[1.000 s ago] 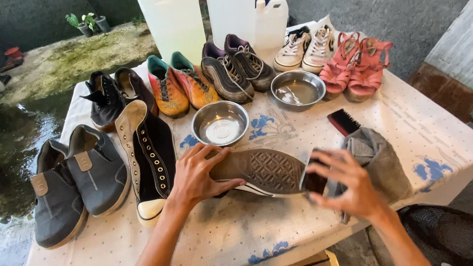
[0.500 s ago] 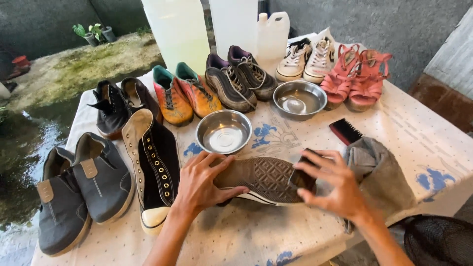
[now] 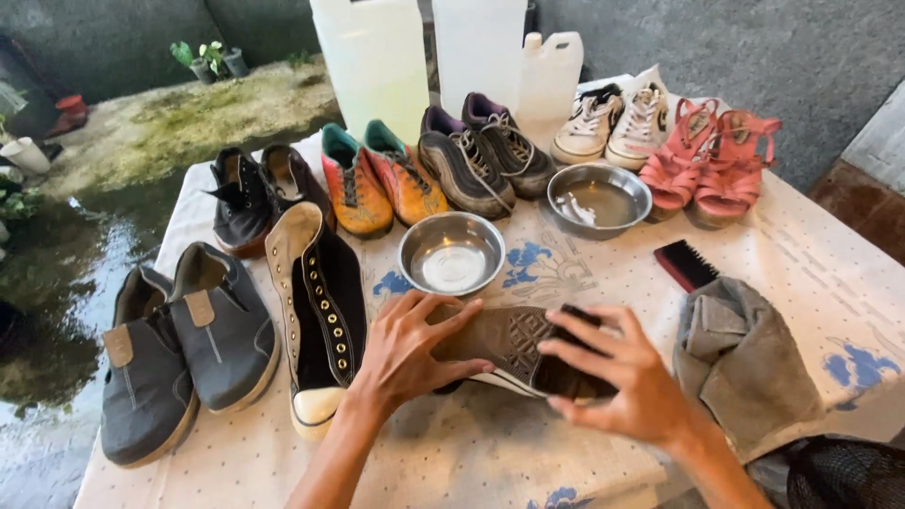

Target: The person scrubs the sole of a black canvas sneaker with a small black sponge, repeatedly dipping the sponge into a metal bowl of water. The person holds the shoe steady with the left hand while scrubbing the sole with the right hand. Other shoes, cleaning supplies, and a brush are visible on the table.

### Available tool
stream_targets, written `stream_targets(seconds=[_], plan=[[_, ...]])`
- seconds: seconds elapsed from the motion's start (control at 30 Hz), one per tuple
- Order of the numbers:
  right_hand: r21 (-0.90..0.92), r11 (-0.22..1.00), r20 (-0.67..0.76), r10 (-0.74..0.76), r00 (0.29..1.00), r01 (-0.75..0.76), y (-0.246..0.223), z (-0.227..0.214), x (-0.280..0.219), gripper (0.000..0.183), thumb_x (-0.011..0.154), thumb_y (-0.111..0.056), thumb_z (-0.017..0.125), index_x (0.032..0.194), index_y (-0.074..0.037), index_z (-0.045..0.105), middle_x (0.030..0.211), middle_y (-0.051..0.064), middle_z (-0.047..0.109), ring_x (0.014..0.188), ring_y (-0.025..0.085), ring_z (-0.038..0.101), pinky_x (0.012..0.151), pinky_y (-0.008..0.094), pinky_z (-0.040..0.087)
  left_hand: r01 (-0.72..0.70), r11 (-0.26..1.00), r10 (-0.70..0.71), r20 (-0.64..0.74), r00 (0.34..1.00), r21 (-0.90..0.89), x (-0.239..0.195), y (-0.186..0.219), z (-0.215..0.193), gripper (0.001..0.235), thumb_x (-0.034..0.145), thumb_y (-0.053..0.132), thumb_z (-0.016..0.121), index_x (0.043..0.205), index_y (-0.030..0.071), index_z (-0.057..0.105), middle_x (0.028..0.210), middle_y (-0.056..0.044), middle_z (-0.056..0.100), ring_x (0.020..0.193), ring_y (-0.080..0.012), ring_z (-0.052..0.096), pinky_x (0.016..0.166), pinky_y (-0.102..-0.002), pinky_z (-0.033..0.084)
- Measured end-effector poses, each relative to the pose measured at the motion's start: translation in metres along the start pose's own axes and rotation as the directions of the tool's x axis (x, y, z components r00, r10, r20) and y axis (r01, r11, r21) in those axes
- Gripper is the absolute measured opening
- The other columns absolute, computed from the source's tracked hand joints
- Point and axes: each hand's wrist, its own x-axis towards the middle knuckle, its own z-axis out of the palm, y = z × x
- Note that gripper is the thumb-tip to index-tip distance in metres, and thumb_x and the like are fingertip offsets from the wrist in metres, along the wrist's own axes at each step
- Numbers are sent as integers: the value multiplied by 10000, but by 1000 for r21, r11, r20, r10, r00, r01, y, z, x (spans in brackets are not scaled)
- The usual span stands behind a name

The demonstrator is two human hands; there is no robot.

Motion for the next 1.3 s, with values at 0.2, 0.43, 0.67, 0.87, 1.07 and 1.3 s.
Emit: stream_targets(seconds=[0.2,0.43,0.67,0.87,1.07,1.3], plan=[[-111,979,-192,147,970,-171,51,20,4,490,713,-437,795,1169,-263,753,1271,68,689,1086,347,608,998,472,472,202,973,-183,160,970,-115,10,9,-16,652,718,665,799,1231,264,766,1062,-88,753,1027,-301,694,915,-432,538],[13,1000,-46,-14,999,15,12,-1,13,508,682,-435,812,1150,-247,747,1292,69,688,1107,384,609,1001,481,455,159,984,-151,103,983,-75,5,9,-11,662,696,701,797,1201,273,774,1033,-56,751,976,-263,684,853,-400,539],[-5,1000,-49,4,999,-5,-14,4,30,509,685,-505,803,1136,-274,753,1252,56,701,1078,353,617,978,458,460,180,980,-172,97,980,-80,9,7,-13,659,700,727,775,1184,280,785,1016,-60,752,963,-258,686,839,-394,539],[-144,989,-92,16,996,-29,26,19,41,525,707,-492,800,1166,-244,738,1231,77,697,1086,354,596,1011,449,462,156,986,-152,66,986,-60,4,5,-4,655,682,719,781,1179,293,779,1016,-30,742,971,-248,676,840,-399,538],[-42,999,22,-24,999,25,1,17,52,518,670,-480,811,1135,-259,747,1256,39,694,1116,350,572,1022,445,456,179,981,-172,91,981,-75,4,6,-8,670,679,731,784,1195,305,777,1026,-35,741,977,-242,674,856,-396,533],[28,999,107,37,994,-40,15,9,57,519,640,-411,837,1128,-253,760,1289,21,685,1162,340,567,1010,474,469,185,979,-178,89,980,-83,9,8,-13,655,697,731,771,1174,283,790,1000,-59,746,951,-260,680,829,-402,536]])
